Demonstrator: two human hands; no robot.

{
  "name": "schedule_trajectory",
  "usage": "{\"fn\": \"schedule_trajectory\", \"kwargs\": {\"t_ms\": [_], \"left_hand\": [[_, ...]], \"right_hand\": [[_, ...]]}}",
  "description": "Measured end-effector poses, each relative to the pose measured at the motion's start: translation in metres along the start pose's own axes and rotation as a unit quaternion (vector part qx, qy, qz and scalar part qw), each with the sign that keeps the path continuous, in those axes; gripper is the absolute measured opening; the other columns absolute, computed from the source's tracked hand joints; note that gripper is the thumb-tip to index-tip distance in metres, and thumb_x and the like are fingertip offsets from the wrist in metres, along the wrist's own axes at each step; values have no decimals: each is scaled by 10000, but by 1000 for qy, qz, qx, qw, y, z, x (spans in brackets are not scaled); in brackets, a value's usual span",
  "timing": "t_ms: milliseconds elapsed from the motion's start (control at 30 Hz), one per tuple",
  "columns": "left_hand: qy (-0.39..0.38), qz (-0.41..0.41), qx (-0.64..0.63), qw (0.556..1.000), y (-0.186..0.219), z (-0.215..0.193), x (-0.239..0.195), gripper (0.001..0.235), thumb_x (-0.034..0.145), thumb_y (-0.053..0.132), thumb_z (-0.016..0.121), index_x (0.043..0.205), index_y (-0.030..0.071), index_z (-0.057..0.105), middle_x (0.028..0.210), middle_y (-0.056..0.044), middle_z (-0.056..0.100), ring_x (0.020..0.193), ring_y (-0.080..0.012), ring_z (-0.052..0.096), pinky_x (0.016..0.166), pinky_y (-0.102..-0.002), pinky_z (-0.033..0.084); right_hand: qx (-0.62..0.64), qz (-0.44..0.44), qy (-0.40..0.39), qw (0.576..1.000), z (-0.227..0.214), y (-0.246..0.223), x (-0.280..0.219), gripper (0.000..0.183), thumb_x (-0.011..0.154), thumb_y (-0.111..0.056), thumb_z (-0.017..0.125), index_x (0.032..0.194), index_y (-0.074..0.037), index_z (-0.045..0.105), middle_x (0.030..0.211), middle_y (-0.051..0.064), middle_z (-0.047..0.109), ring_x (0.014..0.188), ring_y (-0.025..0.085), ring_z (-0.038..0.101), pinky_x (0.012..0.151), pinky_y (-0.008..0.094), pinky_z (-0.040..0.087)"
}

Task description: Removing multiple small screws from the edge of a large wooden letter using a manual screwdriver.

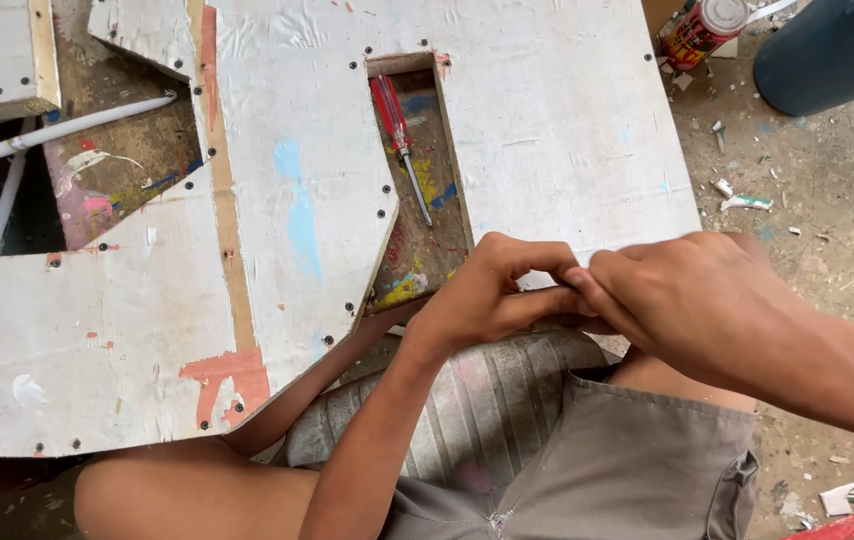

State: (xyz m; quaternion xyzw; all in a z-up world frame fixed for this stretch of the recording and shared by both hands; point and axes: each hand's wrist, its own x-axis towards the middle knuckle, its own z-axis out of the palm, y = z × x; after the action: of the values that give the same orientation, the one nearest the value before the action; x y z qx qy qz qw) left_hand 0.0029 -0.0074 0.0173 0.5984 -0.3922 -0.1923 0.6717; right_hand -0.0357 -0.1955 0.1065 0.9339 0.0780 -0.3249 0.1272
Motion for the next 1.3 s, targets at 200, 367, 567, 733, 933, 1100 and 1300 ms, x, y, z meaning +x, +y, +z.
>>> {"fn": "schedule_trajectory", "kwargs": {"t_ms": [200,367,567,733,933,1100,1300], "left_hand": [[-5,-18,-10,1000,-7,-13,-5,130,1027,223,639,1045,117,711,895,40,746,808,-27,579,736,-228,438],[-20,4,-51,999,-22,-15,-8,210,1059,222,581,972,58,679,827,16,614,816,-99,483,730,-270,416],[-49,-23,-59,997,-20,-15,-13,236,1067,259,568,1020,90,726,924,-6,688,982,-101,584,854,-257,492],[-51,-6,-80,995,-22,-16,-13,271,1069,282,553,1046,75,727,1011,-75,714,956,-146,692,871,-278,553],[-41,-28,-80,996,-26,-22,-18,218,1103,205,539,1121,90,723,859,43,660,732,-45,448,680,-240,382],[-14,-22,-130,991,-20,-17,-19,301,1085,302,531,1142,47,678,1068,-65,732,1055,-173,702,972,-317,590],[70,5,-184,980,-13,-7,-22,253,924,84,772,1122,75,614,1008,-2,635,948,-108,682,937,-274,622]], "right_hand": [[-170,-266,192,929,-20,6,-3,345,883,-90,647,1185,-145,490,805,-19,605,691,204,652,528,398,570],[-263,-371,265,850,-27,16,-2,260,931,-90,628,1184,-80,568,839,39,612,680,219,601,608,378,533],[-377,-420,308,765,-18,18,4,78,978,-3,577,1026,-52,615,758,53,549,550,200,535,455,352,440],[-338,-400,289,801,-17,15,9,78,1059,-172,543,1017,-111,569,711,12,503,495,175,517,413,358,442],[-264,-316,226,883,-16,1,16,143,1086,-244,503,1011,-133,553,669,-14,542,408,123,470,346,336,383],[-204,-200,122,951,-17,-7,16,200,1075,-351,435,1070,-165,509,707,-17,634,467,237,640,433,430,478],[-198,-81,52,975,-35,-24,2,247,1111,-276,413,931,-165,541,521,-76,559,444,151,554,424,336,430]]}}
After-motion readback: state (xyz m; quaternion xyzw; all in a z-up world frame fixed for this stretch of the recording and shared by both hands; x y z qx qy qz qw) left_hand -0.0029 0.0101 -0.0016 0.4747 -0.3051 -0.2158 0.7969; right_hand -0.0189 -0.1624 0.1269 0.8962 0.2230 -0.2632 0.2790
